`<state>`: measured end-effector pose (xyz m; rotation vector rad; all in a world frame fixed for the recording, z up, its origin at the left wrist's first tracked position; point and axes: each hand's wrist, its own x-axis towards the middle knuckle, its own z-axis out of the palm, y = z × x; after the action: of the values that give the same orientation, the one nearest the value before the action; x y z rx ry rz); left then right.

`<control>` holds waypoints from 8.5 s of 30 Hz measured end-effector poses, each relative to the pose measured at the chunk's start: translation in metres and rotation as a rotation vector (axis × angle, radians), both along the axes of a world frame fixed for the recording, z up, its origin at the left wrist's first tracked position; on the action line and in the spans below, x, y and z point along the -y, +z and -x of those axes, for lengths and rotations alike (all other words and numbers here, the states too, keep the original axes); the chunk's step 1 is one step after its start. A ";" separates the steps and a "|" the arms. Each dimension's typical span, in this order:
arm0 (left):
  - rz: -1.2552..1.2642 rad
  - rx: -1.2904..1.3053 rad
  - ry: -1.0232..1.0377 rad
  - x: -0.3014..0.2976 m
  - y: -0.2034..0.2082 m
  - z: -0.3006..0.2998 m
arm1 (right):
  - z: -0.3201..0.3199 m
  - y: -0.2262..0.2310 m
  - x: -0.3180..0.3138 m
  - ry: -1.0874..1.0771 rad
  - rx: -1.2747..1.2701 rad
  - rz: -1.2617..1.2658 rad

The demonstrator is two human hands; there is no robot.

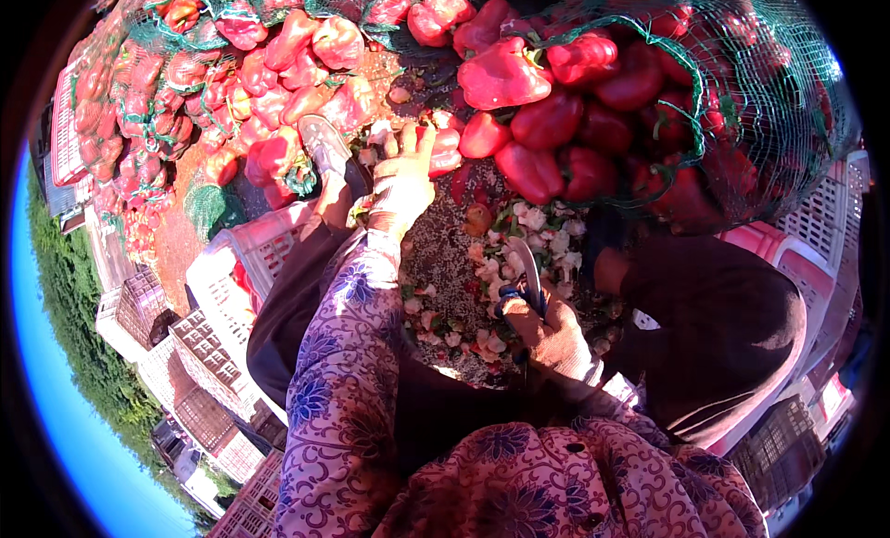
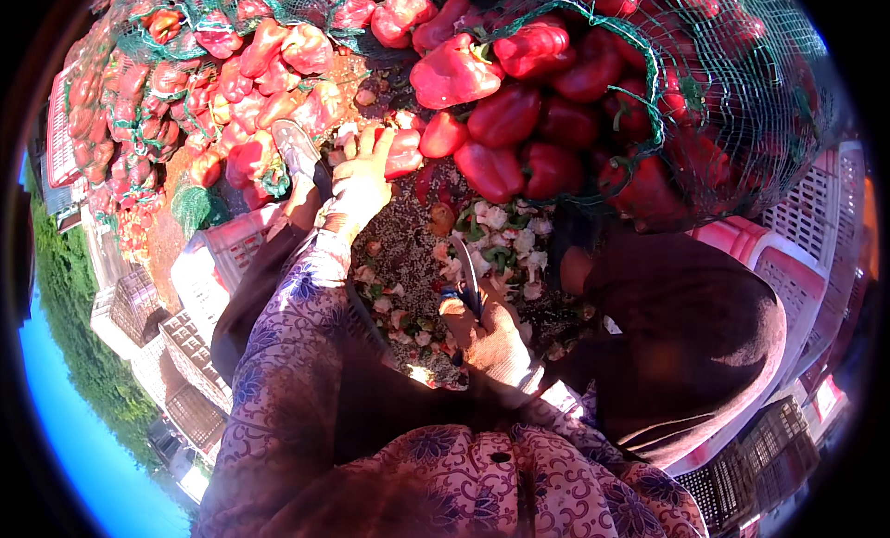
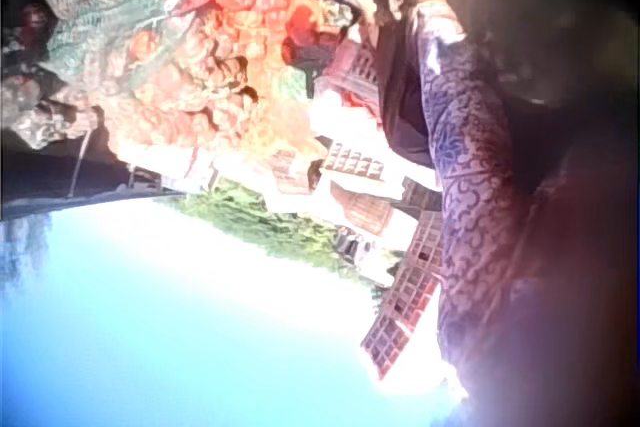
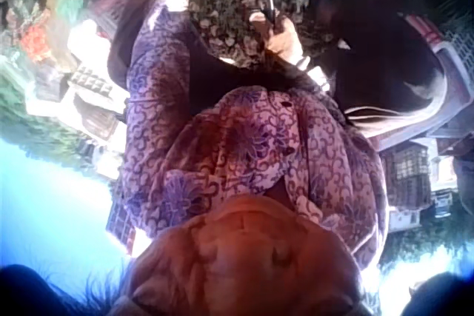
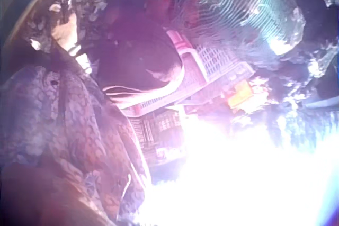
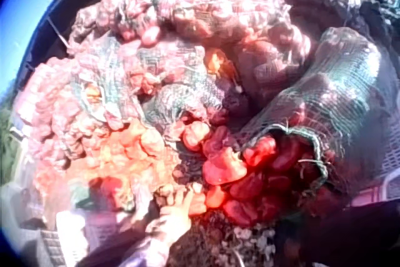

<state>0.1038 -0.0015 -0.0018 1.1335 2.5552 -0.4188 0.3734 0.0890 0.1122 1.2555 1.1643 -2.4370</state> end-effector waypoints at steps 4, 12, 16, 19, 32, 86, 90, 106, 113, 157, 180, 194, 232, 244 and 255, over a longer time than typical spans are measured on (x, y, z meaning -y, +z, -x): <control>-0.131 -0.072 -0.157 -0.007 -0.070 0.026 | -0.003 -0.015 -0.006 0.176 -0.034 -0.033; -0.808 0.862 1.065 -0.029 0.015 0.005 | 0.039 0.004 -0.023 -0.133 -0.027 0.089; -1.131 1.210 0.980 -0.025 0.087 -0.045 | 0.047 0.007 -0.033 0.116 -0.119 -0.397; -1.177 1.189 0.757 -0.017 0.132 -0.078 | 0.044 0.018 -0.037 0.238 -0.181 -0.612; -1.597 0.975 0.993 0.046 0.165 -0.151 | -0.023 0.061 -0.010 0.777 -0.238 -0.663; -1.762 1.855 0.687 0.046 0.158 -0.209 | -0.011 0.022 -0.017 0.188 -0.389 -0.390; -1.763 1.831 0.779 0.042 0.158 -0.208 | -0.012 0.073 -0.026 0.614 -0.025 -1.147; -1.836 1.904 1.070 0.054 0.129 -0.206 | -0.023 -0.072 0.011 0.453 -0.225 -0.294; -1.850 1.946 1.123 0.061 0.120 -0.215 | -0.036 0.047 0.027 0.752 -0.390 -1.515; 0.034 0.171 1.007 0.354 0.102 -0.223 | -0.033 -0.050 0.018 0.406 -0.084 -0.522; -0.983 -0.128 0.323 0.130 0.248 -0.065 | -0.040 0.025 0.000 0.859 -0.089 -0.859; -0.555 0.046 0.115 -0.185 0.032 0.004 | -0.019 0.018 -0.033 0.275 -0.021 -0.483; -0.943 1.047 0.500 0.060 0.219 -0.158 | -0.002 0.068 -0.044 -0.173 -0.537 0.167; -1.858 0.613 1.088 0.307 0.351 -0.163 | -0.004 -0.005 -0.009 0.130 -0.260 -0.240; -1.774 0.067 1.320 0.428 0.304 -0.208 | 0.028 0.085 0.074 0.335 -0.470 -0.528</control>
<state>0.3117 -0.4293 0.3024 -0.6170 2.4108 2.2652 0.3459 0.0154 0.1972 0.4958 2.0506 -2.2979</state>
